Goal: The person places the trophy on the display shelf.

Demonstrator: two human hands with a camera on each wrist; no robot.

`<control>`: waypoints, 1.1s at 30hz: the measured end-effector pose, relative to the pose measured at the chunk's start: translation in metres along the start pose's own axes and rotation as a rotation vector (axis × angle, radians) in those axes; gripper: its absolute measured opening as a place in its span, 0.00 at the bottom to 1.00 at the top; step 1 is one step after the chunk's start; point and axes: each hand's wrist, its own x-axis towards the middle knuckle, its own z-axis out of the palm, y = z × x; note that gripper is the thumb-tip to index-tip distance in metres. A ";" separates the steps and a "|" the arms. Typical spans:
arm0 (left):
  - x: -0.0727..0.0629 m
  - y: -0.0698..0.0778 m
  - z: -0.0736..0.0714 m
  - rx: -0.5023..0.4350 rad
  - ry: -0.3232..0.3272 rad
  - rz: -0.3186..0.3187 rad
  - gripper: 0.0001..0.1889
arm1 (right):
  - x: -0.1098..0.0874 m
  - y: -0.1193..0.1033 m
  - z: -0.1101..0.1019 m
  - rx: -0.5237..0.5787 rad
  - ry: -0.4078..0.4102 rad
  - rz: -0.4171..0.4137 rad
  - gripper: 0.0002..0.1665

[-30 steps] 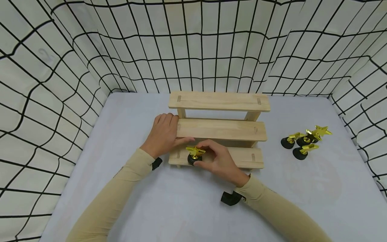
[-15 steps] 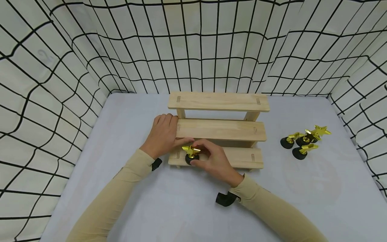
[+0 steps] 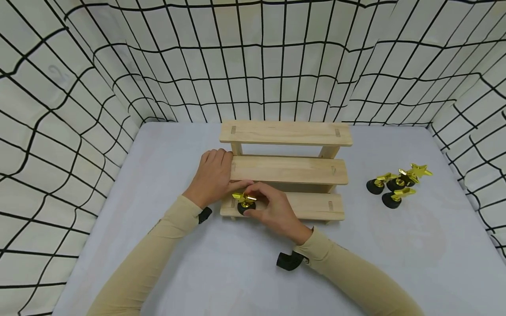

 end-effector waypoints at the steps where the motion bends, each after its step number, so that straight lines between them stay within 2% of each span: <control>1: 0.000 0.000 0.000 0.000 -0.001 -0.002 0.57 | 0.000 0.000 0.000 -0.003 -0.001 0.000 0.27; 16: -0.001 -0.001 0.001 0.014 0.042 0.004 0.57 | 0.004 -0.001 0.003 -0.027 -0.001 -0.009 0.27; 30: 0.001 0.000 0.001 0.006 0.023 0.006 0.57 | 0.002 0.000 0.000 -0.078 -0.008 -0.012 0.30; 33: 0.000 0.000 0.001 0.005 0.026 0.005 0.57 | 0.000 -0.001 -0.002 -0.124 -0.013 -0.004 0.32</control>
